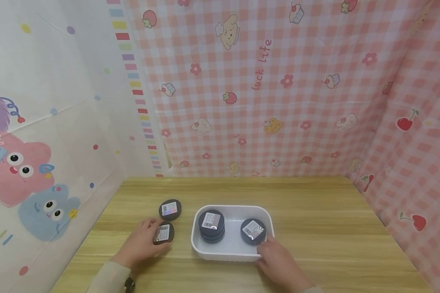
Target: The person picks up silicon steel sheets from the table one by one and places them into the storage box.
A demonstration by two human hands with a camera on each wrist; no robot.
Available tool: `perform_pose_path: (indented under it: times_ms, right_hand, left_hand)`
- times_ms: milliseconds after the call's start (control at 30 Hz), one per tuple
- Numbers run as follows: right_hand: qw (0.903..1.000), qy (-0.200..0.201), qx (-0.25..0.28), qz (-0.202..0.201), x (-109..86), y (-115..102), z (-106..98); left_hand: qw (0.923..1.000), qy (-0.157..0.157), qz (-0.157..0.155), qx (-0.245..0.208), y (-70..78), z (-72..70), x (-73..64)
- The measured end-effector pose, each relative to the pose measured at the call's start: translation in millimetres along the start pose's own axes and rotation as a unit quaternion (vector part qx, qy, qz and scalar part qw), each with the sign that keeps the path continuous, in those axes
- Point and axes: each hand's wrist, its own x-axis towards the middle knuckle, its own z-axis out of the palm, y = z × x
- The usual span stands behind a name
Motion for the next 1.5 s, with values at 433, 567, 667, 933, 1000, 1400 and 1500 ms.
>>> perform_pose_path:
  times_ms: [433,567,667,933,1000,1400,1500]
  right_hand:
    - [1.0000,0.002,-0.004,-0.002,-1.2,0.2,0.5]
    - [1.0000,0.001,-0.004,-0.005,-0.7,0.3,0.1]
    - [1.0000,0.001,-0.005,-0.008,-0.1,0.5,-0.2]
    - [0.9998,0.013,-0.008,-0.010,0.9,0.1,-0.9]
    - [0.9998,0.015,-0.008,-0.010,1.0,-0.1,-1.1]
    - [1.0000,-0.003,0.003,-0.002,0.8,-1.1,-3.0]
    - [1.0000,-0.008,0.004,0.000,0.7,-1.2,-3.0]
  left_hand:
    - [0.9998,-0.014,-0.013,-0.010,-3.5,0.3,0.5]
    - [0.9994,-0.022,-0.021,-0.018,-4.4,0.2,1.1]
    - [0.9989,-0.025,-0.026,-0.030,-4.8,0.2,1.9]
    - [0.9973,-0.030,-0.030,-0.060,-7.0,1.0,6.2]
    - [0.9970,-0.033,-0.032,-0.062,-7.4,0.6,6.8]
    - [0.9955,-0.047,-0.035,-0.075,-8.7,1.4,8.4]
    - [0.9950,-0.051,-0.037,-0.077,-9.0,1.1,8.2]
